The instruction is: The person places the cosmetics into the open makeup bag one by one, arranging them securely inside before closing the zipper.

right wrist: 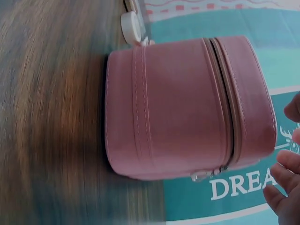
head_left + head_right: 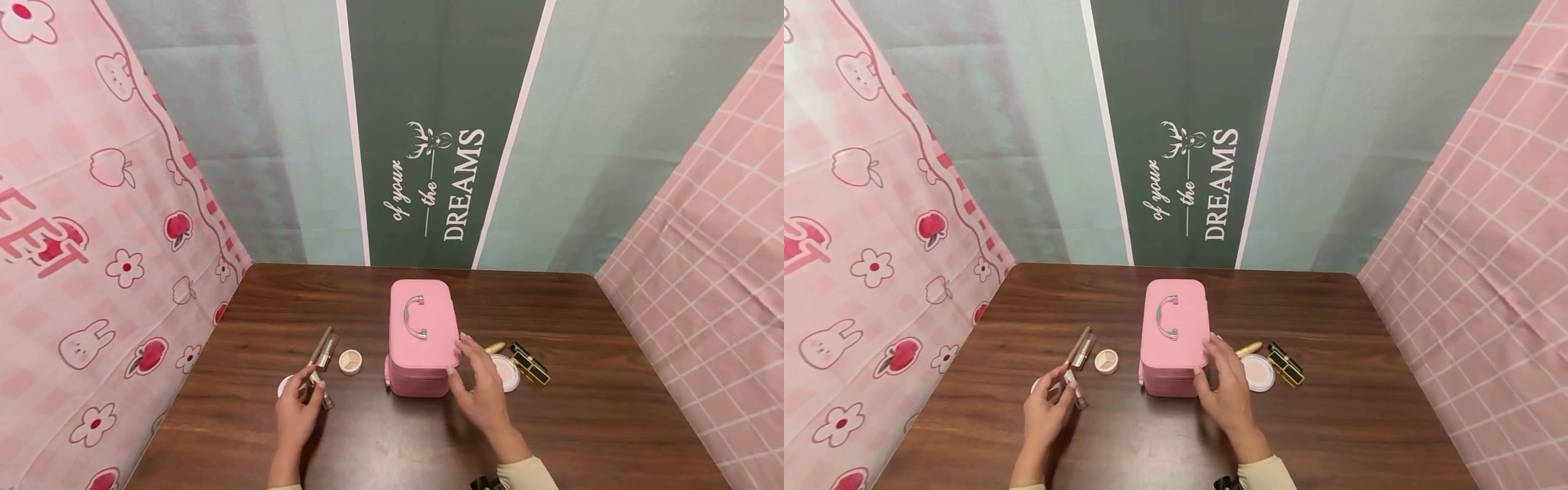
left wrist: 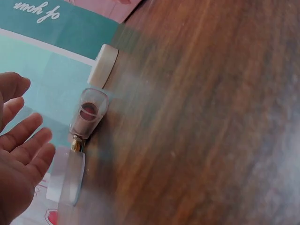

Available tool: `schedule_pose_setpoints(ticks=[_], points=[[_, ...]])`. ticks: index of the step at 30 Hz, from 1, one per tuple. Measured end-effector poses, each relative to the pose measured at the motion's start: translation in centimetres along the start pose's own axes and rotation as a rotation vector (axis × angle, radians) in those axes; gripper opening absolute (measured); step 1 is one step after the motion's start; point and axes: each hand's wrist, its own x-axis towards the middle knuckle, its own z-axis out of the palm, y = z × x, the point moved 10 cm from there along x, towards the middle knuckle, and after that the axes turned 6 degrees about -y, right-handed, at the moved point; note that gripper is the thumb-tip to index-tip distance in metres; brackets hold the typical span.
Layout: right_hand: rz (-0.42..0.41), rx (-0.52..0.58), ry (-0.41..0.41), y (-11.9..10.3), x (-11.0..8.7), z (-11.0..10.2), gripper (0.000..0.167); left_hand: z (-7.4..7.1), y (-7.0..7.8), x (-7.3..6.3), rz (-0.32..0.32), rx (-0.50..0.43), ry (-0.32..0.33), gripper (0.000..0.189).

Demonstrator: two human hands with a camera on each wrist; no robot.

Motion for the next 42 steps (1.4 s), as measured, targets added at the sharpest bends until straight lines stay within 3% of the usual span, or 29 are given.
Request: schedule_pose_setpoints(ticks=[7, 12, 19, 32, 42], points=[[-0.008, -0.036, -0.059, -0.3, 0.4, 2.1, 0.047, -1.3, -0.8, -0.1, -0.001, 0.051, 0.062, 0.039], [0.022, -0.103, -0.106, 0.1, 0.6, 3.1, 0.06, -1.9, -1.4, 0.0, -0.003, 0.062, 0.09, 0.039], [0.033, -0.148, -0.121, 0.6, 0.6, 3.6, 0.074, -2.5, -1.9, -0.2, -0.012, 0.072, 0.089, 0.042], [0.047, -0.239, -0.185, 0.9, 1.1, 4.7, 0.102, -2.9, -3.7, -0.8, -0.175, 0.121, 0.0, 0.063], [0.053, -0.259, -0.197, 1.5, 1.0, 4.9, 0.107, -2.7, -5.2, -1.0, -0.287, 0.114, -0.044, 0.081]])
